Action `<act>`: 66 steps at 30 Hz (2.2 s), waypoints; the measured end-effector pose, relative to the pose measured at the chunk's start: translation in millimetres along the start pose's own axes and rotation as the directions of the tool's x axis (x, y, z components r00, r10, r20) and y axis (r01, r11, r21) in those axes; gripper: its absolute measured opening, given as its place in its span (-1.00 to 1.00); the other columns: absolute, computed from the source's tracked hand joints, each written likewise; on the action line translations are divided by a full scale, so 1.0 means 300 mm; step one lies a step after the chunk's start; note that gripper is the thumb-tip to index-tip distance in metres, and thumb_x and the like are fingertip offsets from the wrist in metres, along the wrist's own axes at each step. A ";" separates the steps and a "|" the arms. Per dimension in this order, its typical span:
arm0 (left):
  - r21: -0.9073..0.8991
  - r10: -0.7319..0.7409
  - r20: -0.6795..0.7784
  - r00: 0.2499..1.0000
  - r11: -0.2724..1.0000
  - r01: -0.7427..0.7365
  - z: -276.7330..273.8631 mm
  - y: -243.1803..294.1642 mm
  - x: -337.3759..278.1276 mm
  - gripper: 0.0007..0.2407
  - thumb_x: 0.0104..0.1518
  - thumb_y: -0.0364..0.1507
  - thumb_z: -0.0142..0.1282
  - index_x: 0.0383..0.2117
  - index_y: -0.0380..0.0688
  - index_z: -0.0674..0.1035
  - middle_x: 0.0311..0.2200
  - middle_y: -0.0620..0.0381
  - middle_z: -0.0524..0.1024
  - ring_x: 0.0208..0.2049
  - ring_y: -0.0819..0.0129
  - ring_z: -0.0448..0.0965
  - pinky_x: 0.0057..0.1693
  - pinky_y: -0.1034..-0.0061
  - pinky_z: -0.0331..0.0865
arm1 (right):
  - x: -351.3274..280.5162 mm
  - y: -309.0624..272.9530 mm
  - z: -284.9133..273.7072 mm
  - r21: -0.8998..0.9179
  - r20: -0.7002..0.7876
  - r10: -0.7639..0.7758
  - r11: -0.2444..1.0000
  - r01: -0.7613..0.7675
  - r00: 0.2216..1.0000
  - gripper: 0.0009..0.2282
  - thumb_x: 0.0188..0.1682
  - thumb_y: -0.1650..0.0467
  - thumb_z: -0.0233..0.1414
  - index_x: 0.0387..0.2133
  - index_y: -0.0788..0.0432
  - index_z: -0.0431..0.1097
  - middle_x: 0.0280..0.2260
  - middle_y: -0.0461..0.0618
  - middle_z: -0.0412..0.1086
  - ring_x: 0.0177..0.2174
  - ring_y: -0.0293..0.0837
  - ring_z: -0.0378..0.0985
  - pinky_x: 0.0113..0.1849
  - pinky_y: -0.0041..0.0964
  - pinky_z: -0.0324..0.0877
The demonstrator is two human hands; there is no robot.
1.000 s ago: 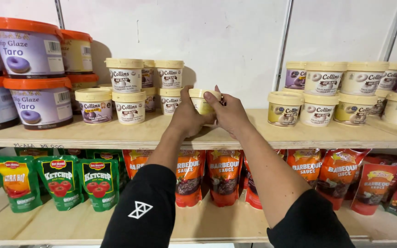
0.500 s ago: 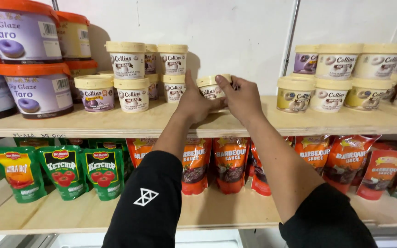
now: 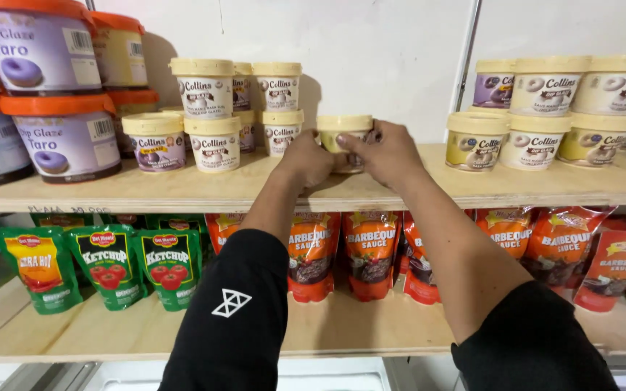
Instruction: The recorder wipes containers with a cloth and organizes them on a grocery store shelf.
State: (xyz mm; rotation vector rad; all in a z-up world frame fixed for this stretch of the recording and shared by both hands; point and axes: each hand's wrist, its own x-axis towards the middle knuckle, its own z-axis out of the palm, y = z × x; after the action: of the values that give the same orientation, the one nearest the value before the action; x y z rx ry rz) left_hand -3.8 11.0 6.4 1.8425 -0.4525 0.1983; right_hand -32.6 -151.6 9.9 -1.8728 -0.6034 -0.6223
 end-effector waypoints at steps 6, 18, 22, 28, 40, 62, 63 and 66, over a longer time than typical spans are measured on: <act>-0.147 0.034 -0.064 0.997 0.988 -0.043 -0.010 0.062 -0.061 -0.33 0.07 -0.37 0.28 0.20 -0.36 0.09 -0.03 -0.36 0.51 -0.05 0.17 0.68 0.12 0.53 0.60 | -0.004 -0.031 0.002 -0.026 -0.092 0.254 0.966 -0.257 0.963 -0.47 -0.14 0.16 0.32 -0.08 0.37 0.44 -0.37 0.18 0.51 -0.46 -0.05 0.43 -0.44 -0.14 0.32; -0.005 0.015 -0.001 1.000 1.000 -0.015 -0.002 0.065 -0.063 -0.55 0.00 -0.23 0.29 -0.10 -0.37 0.58 -0.23 -0.07 0.70 -0.22 0.32 0.73 -0.06 0.51 0.62 | -0.002 -0.070 -0.014 -0.508 -0.236 0.228 0.800 -0.320 0.945 -0.23 -0.09 -0.24 0.04 -0.47 0.33 0.57 -0.54 0.08 0.48 -0.50 -0.13 0.52 -0.38 -0.22 0.42; -0.201 0.096 0.050 0.994 0.976 -0.084 0.002 0.062 -0.074 -0.49 -0.12 -0.26 0.39 -0.10 -0.37 0.53 -0.22 -0.05 0.67 -0.23 0.33 0.73 -0.04 0.51 0.63 | 0.009 -0.031 -0.028 -0.347 -0.190 0.354 0.848 -0.400 0.916 -0.14 -0.17 -0.28 -0.13 -0.34 0.36 0.57 -0.46 0.12 0.53 -0.46 -0.08 0.61 -0.38 -0.18 0.48; -0.161 0.201 0.188 0.961 0.972 -0.172 -0.011 0.020 -0.024 -0.48 -0.14 -0.40 0.32 0.00 -0.45 0.52 -0.26 -0.08 0.63 -0.34 0.33 0.63 -0.14 0.45 0.56 | 0.022 0.009 -0.031 0.198 0.187 0.095 0.971 -0.132 0.978 -0.27 -0.24 -0.04 0.22 0.05 0.26 0.35 -0.10 0.10 0.51 -0.14 -0.18 0.60 -0.17 -0.38 0.53; 0.348 0.105 -0.046 0.993 0.934 -0.083 0.000 0.048 -0.055 -0.30 -0.02 -0.21 0.43 0.21 -0.36 0.37 0.08 -0.22 0.55 0.06 0.10 0.61 0.23 0.39 0.43 | -0.035 -0.101 -0.009 -0.325 0.000 0.267 0.911 -0.252 0.964 -0.38 -0.04 -0.09 0.02 -0.22 0.29 0.51 -0.58 0.01 0.43 -0.64 -0.22 0.47 -0.55 -0.30 0.39; 0.027 0.060 -0.104 0.993 0.998 -0.057 0.012 0.139 -0.159 -0.02 -0.19 -0.35 0.42 0.30 -0.43 -0.10 0.06 -0.30 0.47 0.03 0.06 0.64 0.10 0.42 0.59 | -0.033 -0.077 -0.025 -0.074 -0.103 0.251 0.963 -0.259 0.962 -0.43 -0.11 -0.08 0.05 -0.67 0.22 0.41 -0.78 0.01 0.33 -0.76 -0.17 0.41 -0.67 -0.28 0.29; 0.057 0.031 -0.108 0.994 0.998 -0.025 0.017 0.153 -0.173 0.02 -0.22 -0.36 0.41 0.30 -0.45 -0.16 0.05 -0.30 0.50 0.04 0.06 0.65 0.10 0.42 0.60 | -0.045 -0.090 -0.022 -0.063 -0.157 0.243 0.965 -0.255 0.957 -0.43 -0.12 -0.08 0.07 -0.67 0.23 0.40 -0.79 0.04 0.32 -0.77 -0.14 0.39 -0.69 -0.26 0.24; 0.132 0.054 -0.042 0.998 0.990 -0.048 0.012 0.052 -0.057 0.04 -0.02 -0.27 0.39 0.39 -0.46 -0.26 0.11 -0.38 0.43 0.11 0.02 0.53 0.26 0.43 0.35 | -0.052 -0.139 -0.021 -0.250 -0.090 0.348 0.899 -0.359 0.933 -0.37 -0.05 -0.11 0.03 -0.68 0.26 0.40 -0.77 -0.02 0.30 -0.76 -0.20 0.37 -0.68 -0.29 0.24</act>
State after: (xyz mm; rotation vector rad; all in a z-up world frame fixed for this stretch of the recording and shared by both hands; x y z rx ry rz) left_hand -26.0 7.0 12.8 1.9516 -0.4651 0.3105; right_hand -72.4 -144.9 29.7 -2.1433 -0.1430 -0.5170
